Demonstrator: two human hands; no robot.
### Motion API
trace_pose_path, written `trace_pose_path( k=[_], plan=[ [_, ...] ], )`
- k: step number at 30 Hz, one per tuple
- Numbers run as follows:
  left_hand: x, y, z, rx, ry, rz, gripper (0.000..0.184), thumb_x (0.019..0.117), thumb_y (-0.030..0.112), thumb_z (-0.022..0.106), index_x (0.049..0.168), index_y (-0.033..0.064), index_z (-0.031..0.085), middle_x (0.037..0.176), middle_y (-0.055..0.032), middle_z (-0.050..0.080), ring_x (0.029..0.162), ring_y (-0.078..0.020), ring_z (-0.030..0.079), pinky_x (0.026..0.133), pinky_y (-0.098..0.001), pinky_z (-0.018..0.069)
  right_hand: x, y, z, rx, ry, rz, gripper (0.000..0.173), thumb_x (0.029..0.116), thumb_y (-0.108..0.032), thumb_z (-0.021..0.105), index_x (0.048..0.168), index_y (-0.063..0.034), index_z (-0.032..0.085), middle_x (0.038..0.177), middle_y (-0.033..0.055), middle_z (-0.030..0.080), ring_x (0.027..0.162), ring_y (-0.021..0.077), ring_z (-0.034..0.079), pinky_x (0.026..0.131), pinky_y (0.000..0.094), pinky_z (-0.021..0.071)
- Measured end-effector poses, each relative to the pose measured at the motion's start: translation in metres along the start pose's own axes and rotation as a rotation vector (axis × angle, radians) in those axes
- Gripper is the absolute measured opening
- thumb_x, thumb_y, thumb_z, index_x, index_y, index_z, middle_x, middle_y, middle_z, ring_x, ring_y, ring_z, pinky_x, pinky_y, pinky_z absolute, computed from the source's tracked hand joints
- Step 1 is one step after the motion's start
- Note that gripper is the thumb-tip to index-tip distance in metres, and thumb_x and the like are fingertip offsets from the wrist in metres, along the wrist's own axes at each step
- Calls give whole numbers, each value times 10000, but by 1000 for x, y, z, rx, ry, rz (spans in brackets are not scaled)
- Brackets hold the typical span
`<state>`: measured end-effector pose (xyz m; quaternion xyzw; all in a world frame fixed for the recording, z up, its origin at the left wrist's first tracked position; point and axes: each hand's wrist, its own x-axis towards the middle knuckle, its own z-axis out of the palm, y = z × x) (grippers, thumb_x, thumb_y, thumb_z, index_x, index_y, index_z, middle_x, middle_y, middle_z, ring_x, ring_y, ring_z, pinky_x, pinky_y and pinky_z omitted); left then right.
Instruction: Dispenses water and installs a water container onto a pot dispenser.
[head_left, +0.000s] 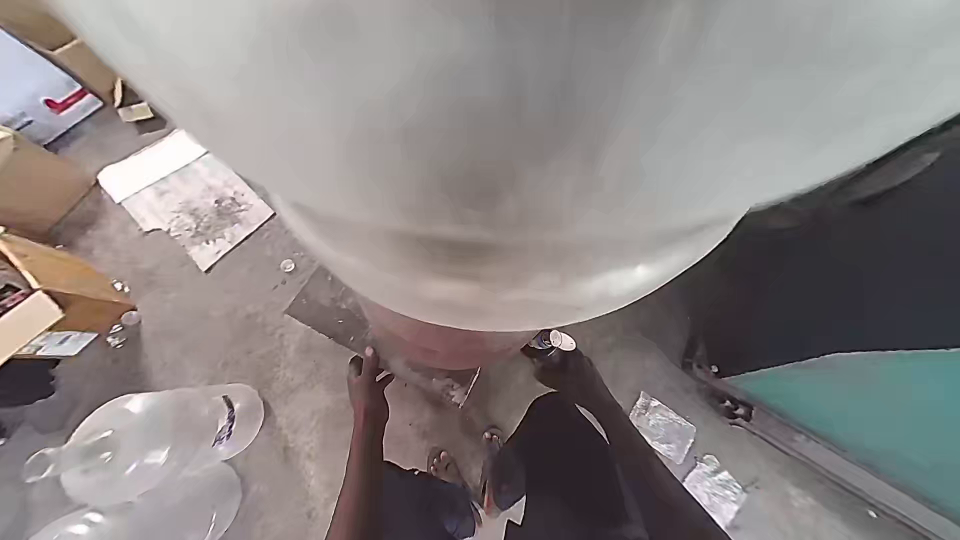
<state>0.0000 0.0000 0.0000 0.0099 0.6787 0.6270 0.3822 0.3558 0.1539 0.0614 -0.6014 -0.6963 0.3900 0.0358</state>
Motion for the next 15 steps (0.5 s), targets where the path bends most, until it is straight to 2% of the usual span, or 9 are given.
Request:
trace_pose_path(
  k=[1, 3, 5, 6, 7, 10, 11, 13, 15],
  plan=[
    [4, -7, 3, -74, -34, 79, 489, 1072, 387, 484, 1418, 43, 458, 1132, -132, 680, 942, -231, 708, 755, -441, 619, 3, 4, 14, 61, 4, -45, 916, 673, -413, 888, 1419, -39, 509, 1179, 135, 694, 1091, 244, 669, 970, 485, 531],
    [10, -16, 9, -143, -83, 286, 467, 1066, 327, 478, 1400, 2, 461, 1132, -91, 688, 991, -174, 706, 846, -394, 621, 8, 10, 37, 263, 52, -229, 930, 638, -385, 917, 1380, 12, 521, 1206, 72, 696, 1102, 101, 667, 973, 317, 557],
    [15, -24, 14, -197, -61, 475, 294, 1041, 229, 511, 1206, -7, 568, 984, -42, 719, 913, -131, 716, 848, -351, 617, 7, 10, 50, 459, 99, -447, 919, 663, -284, 928, 1392, 65, 491, 1281, 84, 662, 1178, 69, 630, 1028, 254, 530],
    [19, -26, 18, -236, -53, 535, 220, 1043, 182, 501, 1126, 3, 597, 929, -37, 721, 875, -131, 719, 832, -346, 618, 11, 8, 56, 514, 130, -535, 884, 676, -266, 930, 1385, 44, 504, 1276, 80, 664, 1182, 88, 634, 1034, 272, 541],
    [22, -28, 19, -274, -66, 573, 208, 1050, 172, 494, 1113, 6, 603, 922, -48, 721, 872, -142, 723, 832, -354, 623, 15, 8, 60, 535, 165, -604, 865, 689, -289, 931, 1381, 25, 517, 1261, 74, 670, 1170, 105, 643, 1027, 295, 553],
    [29, -33, 24, -361, -80, 614, 243, 1048, 197, 510, 1152, -1, 607, 966, -93, 724, 907, -182, 729, 838, -393, 628, 25, 9, 68, 523, 324, -773, 848, 720, -375, 919, 1370, -10, 515, 1198, 43, 693, 1115, 97, 670, 991, 316, 581],
    [31, -34, 25, -384, -87, 622, 239, 1054, 197, 506, 1156, 3, 603, 972, -97, 724, 910, -185, 730, 834, -395, 629, 28, 10, 70, 516, 376, -795, 924, 714, -398, 923, 1423, -26, 461, 1221, 52, 680, 1121, 105, 668, 986, 330, 586],
    [33, -36, 28, -416, -98, 633, 237, 1061, 194, 499, 1164, 7, 603, 964, -95, 726, 900, -184, 731, 818, -394, 631, 32, 12, 72, 483, 465, -790, 1200, 673, -450, 934, 1591, -131, 230, 1290, 59, 646, 1114, 99, 657, 958, 332, 580],
    [33, -35, 29, -422, -76, 649, 223, 1067, 191, 503, 1145, 9, 607, 924, -82, 728, 851, -174, 737, 770, -374, 640, 30, 10, 70, 469, 549, -824, 1348, 649, -454, 947, 1640, -198, 69, 1242, 93, 653, 1033, 121, 673, 890, 354, 592]
  ],
)
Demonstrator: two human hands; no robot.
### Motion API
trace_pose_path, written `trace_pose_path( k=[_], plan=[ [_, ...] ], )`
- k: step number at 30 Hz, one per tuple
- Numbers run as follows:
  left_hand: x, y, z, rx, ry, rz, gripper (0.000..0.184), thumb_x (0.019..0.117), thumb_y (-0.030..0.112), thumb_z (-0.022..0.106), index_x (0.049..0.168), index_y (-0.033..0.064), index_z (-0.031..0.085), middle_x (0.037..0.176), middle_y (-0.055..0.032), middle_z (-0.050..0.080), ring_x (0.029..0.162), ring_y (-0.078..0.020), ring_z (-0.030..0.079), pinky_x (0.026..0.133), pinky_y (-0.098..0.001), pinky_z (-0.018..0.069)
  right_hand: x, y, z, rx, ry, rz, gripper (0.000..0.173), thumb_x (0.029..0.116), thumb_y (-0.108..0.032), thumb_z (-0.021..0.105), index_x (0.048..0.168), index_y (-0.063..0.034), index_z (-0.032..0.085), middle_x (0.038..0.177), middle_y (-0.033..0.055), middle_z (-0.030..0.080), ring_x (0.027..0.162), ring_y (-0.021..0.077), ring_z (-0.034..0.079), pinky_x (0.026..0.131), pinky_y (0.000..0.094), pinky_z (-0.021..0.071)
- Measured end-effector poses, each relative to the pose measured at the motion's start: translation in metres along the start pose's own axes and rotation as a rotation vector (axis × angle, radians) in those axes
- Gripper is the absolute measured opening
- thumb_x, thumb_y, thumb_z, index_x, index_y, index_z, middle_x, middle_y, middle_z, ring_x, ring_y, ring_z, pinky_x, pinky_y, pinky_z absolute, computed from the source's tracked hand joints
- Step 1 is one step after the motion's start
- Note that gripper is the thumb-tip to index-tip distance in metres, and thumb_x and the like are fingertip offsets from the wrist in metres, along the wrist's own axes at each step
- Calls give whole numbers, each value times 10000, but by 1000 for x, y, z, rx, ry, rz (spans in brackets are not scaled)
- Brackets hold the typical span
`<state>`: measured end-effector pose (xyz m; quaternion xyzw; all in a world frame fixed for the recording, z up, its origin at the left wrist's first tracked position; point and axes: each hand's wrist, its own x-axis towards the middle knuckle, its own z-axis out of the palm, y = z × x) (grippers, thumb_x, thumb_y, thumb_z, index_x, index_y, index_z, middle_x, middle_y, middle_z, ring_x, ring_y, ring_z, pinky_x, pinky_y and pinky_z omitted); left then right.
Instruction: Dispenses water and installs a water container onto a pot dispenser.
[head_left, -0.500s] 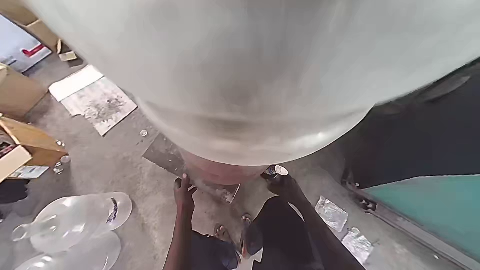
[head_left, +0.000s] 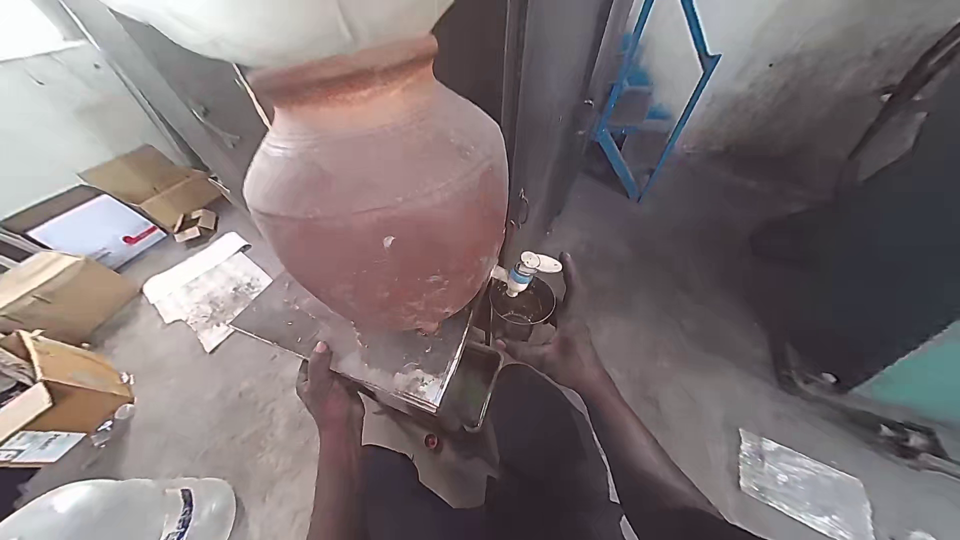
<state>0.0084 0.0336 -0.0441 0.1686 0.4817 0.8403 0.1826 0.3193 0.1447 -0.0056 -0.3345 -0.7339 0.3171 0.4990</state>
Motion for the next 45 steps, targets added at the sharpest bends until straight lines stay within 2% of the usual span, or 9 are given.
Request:
trace_pose_path(
  k=[8, 11, 20, 32, 34, 36, 38, 41, 45],
  plan=[
    [-2, 2, 5, 61, 21, -21, 287, 1081, 249, 490, 1223, 21, 592, 962, -58, 724, 849, -138, 731, 742, -342, 637, -1, -15, -10, -226, 14, -89, 1255, 685, -612, 870, 1618, -83, 219, 1208, 118, 690, 905, 146, 673, 781, 388, 589],
    [-3, 0, 2, 45, 23, -23, 293, 1085, 259, 488, 1230, 23, 584, 971, -71, 717, 865, -155, 728, 761, -361, 635, -3, -16, -9, -231, 11, -69, 1212, 694, -599, 865, 1619, -113, 250, 1285, 123, 668, 1003, 149, 673, 849, 381, 580],
    [-4, 0, 1, -12, -6, -55, 314, 1091, 265, 482, 1261, 18, 575, 1016, -105, 721, 911, -195, 733, 801, -404, 636, -10, -7, -5, -186, -18, -36, 1222, 693, -570, 886, 1632, -251, 173, 1273, 93, 656, 956, 128, 674, 810, 367, 591],
    [-2, -1, -1, -54, 8, -86, 316, 1084, 280, 507, 1248, 21, 584, 1005, -127, 719, 893, -216, 732, 772, -425, 633, -11, -9, 4, -183, -19, 23, 1284, 678, -564, 896, 1637, -240, 107, 1246, 109, 666, 923, 151, 693, 773, 387, 605],
    [-10, -8, -10, -39, -79, -90, 548, 1071, 476, 467, 1422, 55, 455, 1193, -111, 678, 1054, -202, 697, 883, -432, 608, -12, -8, 6, -183, -16, 30, 1293, 675, -555, 901, 1637, -236, 98, 1218, 112, 675, 926, 160, 695, 776, 388, 602],
    [-31, -28, -27, 0, -252, -100, 1070, 849, 788, 589, 1547, 51, 252, 1381, -99, 586, 1222, -176, 624, 1005, -422, 568, -11, -9, 6, -186, -19, 40, 1305, 670, -545, 908, 1637, -237, 88, 1225, 115, 674, 939, 167, 699, 791, 395, 606],
    [-60, -51, -44, 125, -416, -113, 1231, 719, 770, 745, 1528, -20, 256, 1358, -86, 595, 1197, -122, 620, 999, -365, 561, -11, -9, 7, -179, -15, 37, 1308, 669, -541, 911, 1636, -226, 88, 1221, 108, 678, 920, 151, 700, 777, 380, 607],
    [-104, -72, -46, 338, -675, -120, 1092, 630, 675, 871, 1352, -47, 484, 1136, -26, 720, 1020, -77, 696, 892, -297, 602, -12, -7, 8, -157, -7, 2, 1308, 675, -526, 912, 1639, -205, 88, 1235, 118, 670, 911, 134, 689, 753, 347, 595],
    [-124, -88, -28, 319, -766, -177, 631, 744, 353, 902, 1192, -11, 648, 1043, -80, 752, 943, -163, 730, 856, -351, 625, -10, -6, 9, -145, 0, -12, 1301, 668, -499, 925, 1633, -228, 96, 1225, 117, 671, 910, 142, 695, 754, 358, 602]
  ],
)
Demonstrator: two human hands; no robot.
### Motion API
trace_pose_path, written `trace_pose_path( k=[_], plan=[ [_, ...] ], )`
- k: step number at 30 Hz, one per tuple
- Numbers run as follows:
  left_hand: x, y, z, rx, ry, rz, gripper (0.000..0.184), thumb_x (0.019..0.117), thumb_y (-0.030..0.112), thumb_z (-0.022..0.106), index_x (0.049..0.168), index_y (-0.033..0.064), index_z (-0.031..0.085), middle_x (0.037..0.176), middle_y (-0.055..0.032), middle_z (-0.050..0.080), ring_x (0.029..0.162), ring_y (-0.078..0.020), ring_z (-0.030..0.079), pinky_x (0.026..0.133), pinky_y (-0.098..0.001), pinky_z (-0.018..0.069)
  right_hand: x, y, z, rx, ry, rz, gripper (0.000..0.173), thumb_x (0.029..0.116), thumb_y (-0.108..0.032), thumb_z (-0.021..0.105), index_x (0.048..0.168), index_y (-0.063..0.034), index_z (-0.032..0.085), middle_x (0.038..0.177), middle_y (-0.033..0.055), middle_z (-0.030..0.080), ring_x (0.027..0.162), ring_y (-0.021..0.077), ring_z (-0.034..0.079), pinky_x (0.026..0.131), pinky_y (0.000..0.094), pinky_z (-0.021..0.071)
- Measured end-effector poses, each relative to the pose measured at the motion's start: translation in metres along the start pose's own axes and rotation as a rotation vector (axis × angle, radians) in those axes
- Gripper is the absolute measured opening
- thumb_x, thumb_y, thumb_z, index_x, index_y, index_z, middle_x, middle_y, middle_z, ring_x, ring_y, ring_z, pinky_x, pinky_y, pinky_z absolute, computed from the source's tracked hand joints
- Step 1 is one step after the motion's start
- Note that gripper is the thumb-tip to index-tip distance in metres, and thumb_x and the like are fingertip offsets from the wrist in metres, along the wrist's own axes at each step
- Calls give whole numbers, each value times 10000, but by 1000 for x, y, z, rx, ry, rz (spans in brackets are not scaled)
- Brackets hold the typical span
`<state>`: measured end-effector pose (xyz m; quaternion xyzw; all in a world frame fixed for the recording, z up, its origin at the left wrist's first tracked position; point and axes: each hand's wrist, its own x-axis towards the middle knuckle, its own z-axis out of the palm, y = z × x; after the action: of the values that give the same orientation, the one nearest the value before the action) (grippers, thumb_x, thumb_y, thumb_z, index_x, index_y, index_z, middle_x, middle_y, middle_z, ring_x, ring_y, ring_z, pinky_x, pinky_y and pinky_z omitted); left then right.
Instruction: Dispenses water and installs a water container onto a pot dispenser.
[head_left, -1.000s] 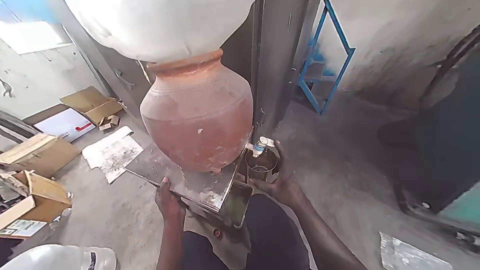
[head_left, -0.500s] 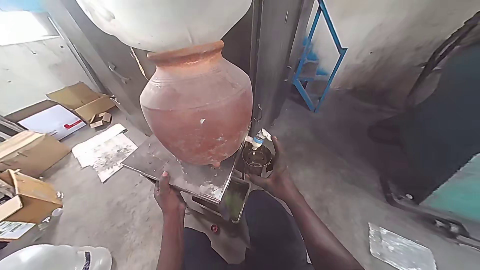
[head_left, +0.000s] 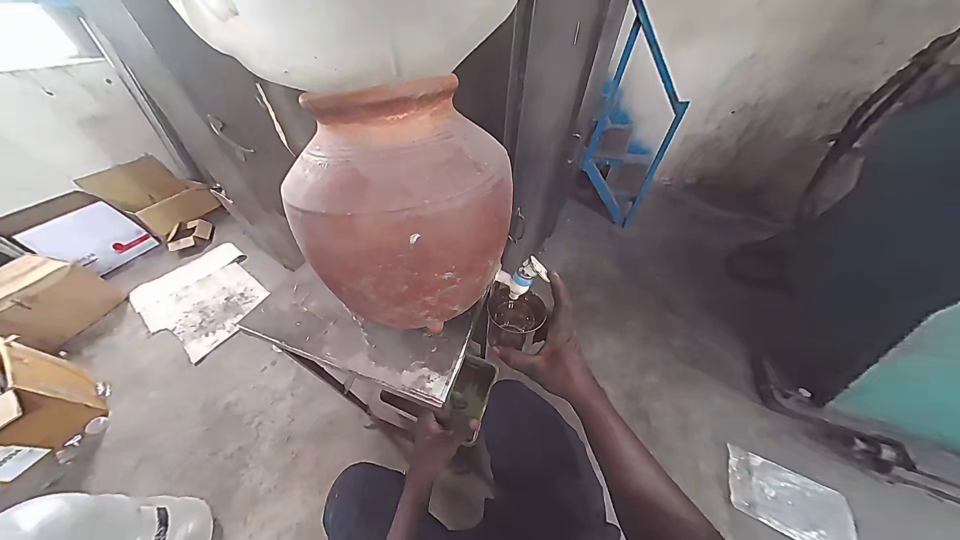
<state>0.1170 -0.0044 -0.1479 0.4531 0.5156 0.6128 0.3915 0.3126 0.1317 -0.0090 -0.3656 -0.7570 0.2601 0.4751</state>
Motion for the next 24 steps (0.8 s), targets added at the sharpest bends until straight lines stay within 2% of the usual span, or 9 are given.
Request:
trace_pose_path(
  k=[2, 4, 13, 17, 19, 21, 22, 23, 24],
  plan=[
    [1, 5, 5, -16, 16, -3, 369, 800, 188, 852, 1089, 13, 703, 942, -57, 765, 851, -145, 737, 800, -332, 633, -1, -2, -1, -2, -8, 24, 1311, 659, -501, 929, 1633, -240, 93, 1240, 117, 667, 937, 150, 708, 779, 382, 621],
    [3, 8, 5, -2, 14, -10, 251, 814, 118, 829, 1022, 24, 724, 866, -42, 756, 774, -127, 724, 745, -314, 628, -1, -3, -1, 15, -14, 30, 1317, 655, -490, 934, 1634, -240, 89, 1248, 125, 663, 937, 158, 708, 780, 387, 620],
    [2, 8, 10, 59, 55, -28, 193, 826, 185, 837, 909, 59, 716, 719, 0, 691, 620, -87, 647, 615, -284, 580, -1, -7, -20, -74, -13, 102, 1332, 643, -456, 925, 1645, -175, 94, 1366, 148, 595, 1074, 183, 667, 886, 420, 592],
    [-1, 13, 7, 62, 61, -58, 227, 777, 119, 864, 929, 33, 719, 740, -5, 713, 647, -82, 674, 648, -283, 604, 35, 13, -75, -423, 65, 312, 1178, 675, -381, 913, 1608, -131, 239, 1184, 231, 676, 980, 416, 693, 810, 663, 552],
    [0, 29, 8, 140, 52, -175, 280, 746, 142, 888, 927, 34, 703, 764, 10, 708, 695, -53, 675, 710, -263, 602, 67, 13, -108, -505, 123, 342, 1006, 702, -431, 897, 1507, -108, 386, 1121, 262, 678, 980, 461, 678, 808, 704, 515],
    [11, 43, 6, 258, 0, -257, 342, 772, 185, 858, 1028, 4, 721, 927, -23, 729, 894, -44, 672, 910, -262, 545, 105, 0, -132, -405, 224, 233, 907, 709, -503, 854, 1438, -104, 490, 1092, 178, 690, 943, 312, 692, 812, 569, 554],
    [10, 24, -1, 318, -35, -130, 420, 845, 268, 832, 1120, -27, 714, 1058, -93, 747, 1036, -101, 693, 1014, -308, 536, 124, -10, -139, -281, 282, 163, 887, 711, -498, 842, 1438, -126, 498, 1092, 101, 687, 913, 201, 685, 797, 453, 580],
    [10, 15, -5, 389, -76, -62, 480, 889, 320, 786, 1167, -60, 690, 1118, -160, 735, 1100, -170, 694, 1047, -352, 536, 144, -23, -143, -111, 326, 90, 833, 731, -449, 849, 1423, -147, 496, 1103, 29, 684, 912, 122, 690, 794, 356, 607],
    [12, 33, -11, 466, -177, -145, 543, 897, 345, 758, 1233, -69, 661, 1202, -197, 705, 1178, -216, 658, 1096, -386, 487, 162, -39, -144, 66, 360, 20, 753, 760, -366, 847, 1386, -149, 489, 1098, -16, 678, 918, 93, 697, 798, 315, 623]
  ],
)
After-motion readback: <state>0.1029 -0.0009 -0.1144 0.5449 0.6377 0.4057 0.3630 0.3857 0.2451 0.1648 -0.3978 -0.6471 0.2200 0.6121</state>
